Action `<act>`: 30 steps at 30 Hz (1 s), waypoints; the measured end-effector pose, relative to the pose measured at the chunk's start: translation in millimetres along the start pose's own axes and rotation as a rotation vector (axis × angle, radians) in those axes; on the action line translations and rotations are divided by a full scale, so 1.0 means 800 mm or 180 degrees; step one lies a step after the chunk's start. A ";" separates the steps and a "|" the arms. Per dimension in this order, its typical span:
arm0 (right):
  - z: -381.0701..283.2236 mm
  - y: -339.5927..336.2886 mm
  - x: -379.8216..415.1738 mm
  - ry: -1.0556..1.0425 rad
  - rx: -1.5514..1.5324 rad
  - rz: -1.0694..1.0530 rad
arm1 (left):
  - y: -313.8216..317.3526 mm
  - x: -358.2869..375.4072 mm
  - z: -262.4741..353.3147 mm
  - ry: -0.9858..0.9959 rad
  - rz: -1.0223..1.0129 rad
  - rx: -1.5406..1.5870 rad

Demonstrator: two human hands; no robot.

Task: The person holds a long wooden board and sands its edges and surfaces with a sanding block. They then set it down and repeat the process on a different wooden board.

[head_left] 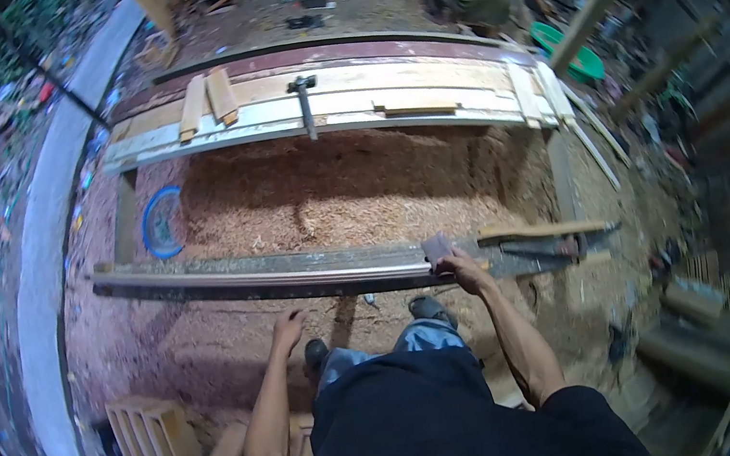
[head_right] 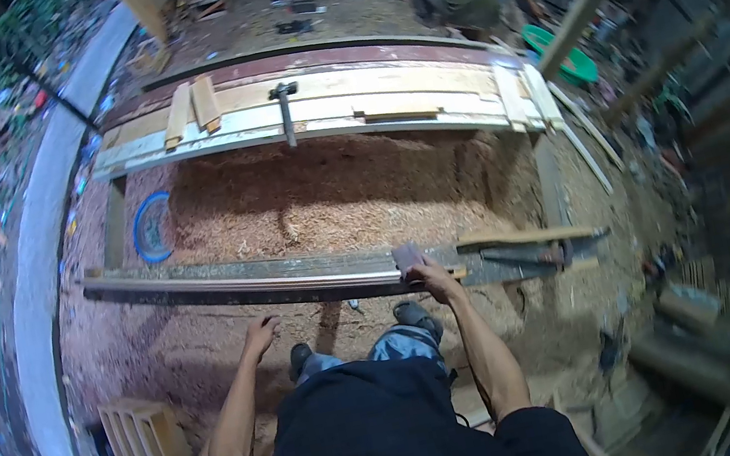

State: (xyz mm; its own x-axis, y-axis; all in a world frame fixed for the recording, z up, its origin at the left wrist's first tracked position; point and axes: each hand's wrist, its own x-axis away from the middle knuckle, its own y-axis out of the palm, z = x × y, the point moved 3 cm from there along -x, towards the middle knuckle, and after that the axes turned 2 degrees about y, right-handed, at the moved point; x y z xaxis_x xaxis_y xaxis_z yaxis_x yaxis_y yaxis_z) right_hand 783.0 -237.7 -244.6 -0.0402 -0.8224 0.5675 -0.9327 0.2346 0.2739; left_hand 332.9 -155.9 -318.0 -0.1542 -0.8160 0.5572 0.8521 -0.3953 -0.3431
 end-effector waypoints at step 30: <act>-0.038 0.025 -0.044 0.0384 0.1401 -0.1620 | 0.313 0.083 0.194 0.0210 0.1074 0.1320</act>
State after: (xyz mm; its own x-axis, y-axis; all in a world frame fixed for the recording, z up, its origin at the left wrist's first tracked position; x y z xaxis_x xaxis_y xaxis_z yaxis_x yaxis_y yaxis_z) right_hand 776.6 -188.4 -235.0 0.4585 -0.7049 0.5412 -0.8847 -0.4197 0.2028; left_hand 613.5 -243.7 -249.5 0.1425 -0.8989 0.4144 0.9837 0.0822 -0.1601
